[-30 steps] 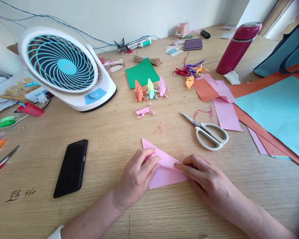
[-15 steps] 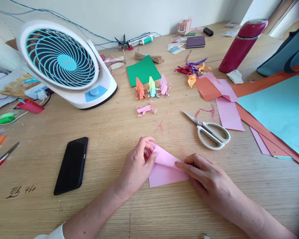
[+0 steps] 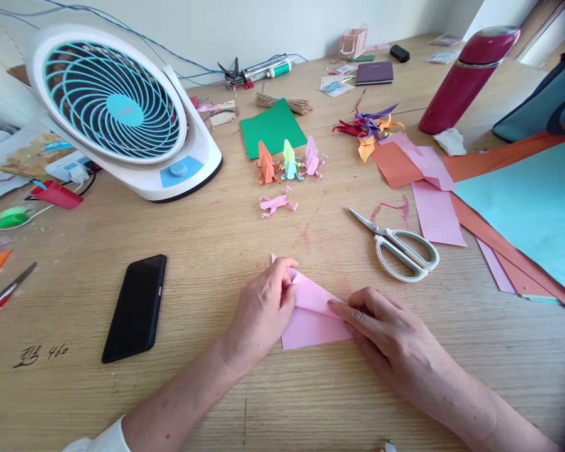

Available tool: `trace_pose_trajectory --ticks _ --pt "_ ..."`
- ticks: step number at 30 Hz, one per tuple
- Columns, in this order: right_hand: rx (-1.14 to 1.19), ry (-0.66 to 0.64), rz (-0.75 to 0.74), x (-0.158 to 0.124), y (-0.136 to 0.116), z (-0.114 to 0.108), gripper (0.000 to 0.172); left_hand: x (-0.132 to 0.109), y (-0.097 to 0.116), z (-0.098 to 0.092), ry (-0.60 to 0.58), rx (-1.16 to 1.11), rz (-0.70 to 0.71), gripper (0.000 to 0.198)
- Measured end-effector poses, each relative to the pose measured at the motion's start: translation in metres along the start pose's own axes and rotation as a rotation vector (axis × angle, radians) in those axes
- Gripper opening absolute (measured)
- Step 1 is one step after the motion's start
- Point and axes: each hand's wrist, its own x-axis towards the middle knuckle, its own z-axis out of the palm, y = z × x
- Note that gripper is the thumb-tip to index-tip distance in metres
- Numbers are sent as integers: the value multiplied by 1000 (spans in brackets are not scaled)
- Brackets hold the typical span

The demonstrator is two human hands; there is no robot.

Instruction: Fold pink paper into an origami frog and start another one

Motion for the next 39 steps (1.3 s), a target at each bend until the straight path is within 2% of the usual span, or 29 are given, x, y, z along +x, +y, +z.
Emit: trace_pose_trajectory --ticks 13,39 --pt "-42 -1 -6 3 -2 1 43 2 -1 1 22 70 95 24" --pt "-175 -30 -15 5 -1 3 35 2 1 0 -28 83 94 12"
